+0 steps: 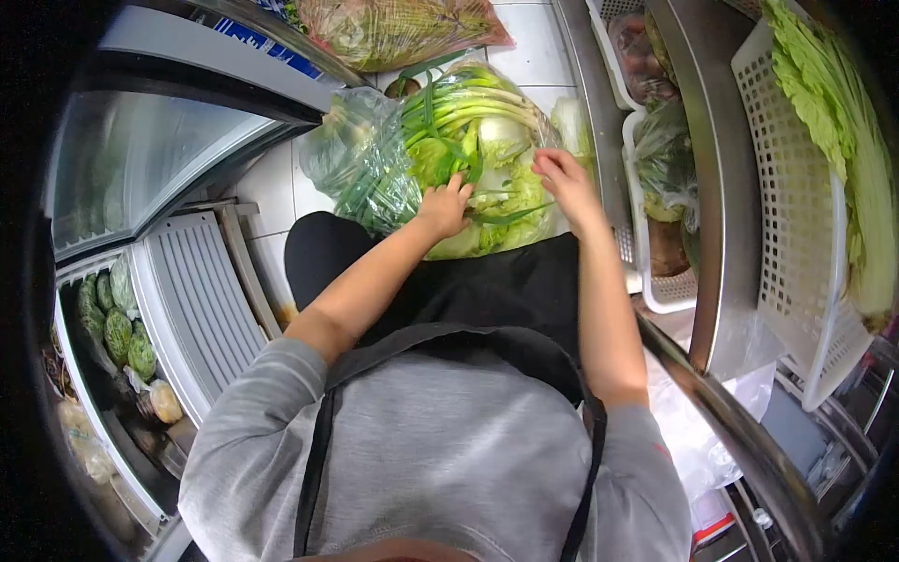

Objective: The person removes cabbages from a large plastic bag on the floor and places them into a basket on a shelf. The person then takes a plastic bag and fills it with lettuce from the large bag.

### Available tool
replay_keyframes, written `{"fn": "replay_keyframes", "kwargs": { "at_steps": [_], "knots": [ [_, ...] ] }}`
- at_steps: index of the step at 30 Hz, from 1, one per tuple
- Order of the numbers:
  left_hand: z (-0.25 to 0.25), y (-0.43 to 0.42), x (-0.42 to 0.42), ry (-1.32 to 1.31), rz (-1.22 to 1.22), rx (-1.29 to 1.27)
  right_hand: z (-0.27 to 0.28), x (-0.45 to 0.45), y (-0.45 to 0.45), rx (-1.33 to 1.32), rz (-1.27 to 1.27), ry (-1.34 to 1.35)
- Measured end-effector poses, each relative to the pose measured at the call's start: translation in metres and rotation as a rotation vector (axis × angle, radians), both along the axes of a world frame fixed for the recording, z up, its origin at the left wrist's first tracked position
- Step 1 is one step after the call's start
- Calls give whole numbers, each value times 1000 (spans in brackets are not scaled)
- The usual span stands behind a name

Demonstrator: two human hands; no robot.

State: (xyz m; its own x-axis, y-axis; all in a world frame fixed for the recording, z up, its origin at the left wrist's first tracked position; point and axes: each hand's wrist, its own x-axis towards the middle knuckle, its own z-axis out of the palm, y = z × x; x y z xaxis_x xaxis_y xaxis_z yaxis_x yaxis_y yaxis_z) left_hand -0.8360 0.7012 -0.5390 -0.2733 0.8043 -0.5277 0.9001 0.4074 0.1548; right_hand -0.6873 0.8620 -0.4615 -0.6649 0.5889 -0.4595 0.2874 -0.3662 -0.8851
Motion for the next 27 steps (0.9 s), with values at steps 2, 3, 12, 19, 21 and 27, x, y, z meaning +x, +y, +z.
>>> {"fn": "replay_keyframes", "kwargs": {
  "at_steps": [2,3,12,19,21,27],
  "knots": [
    [22,-9,11,-66,33,49,-78,-32,23,-24,97,-183],
    [35,-13,19,-139,66,39,-113,-47,33,20,109,-248],
    [51,-56,35,-478,118,185,-238,-105,65,99,90,-259],
    [35,-89,34,-414,190,229,-330,-119,96,367,25,-506],
    [36,-87,34,-419,204,209,-307,-118,97,250,-6,-430],
    [33,-87,33,-439,225,218,-315,-114,107,-106,-108,-186]
  ]
}}
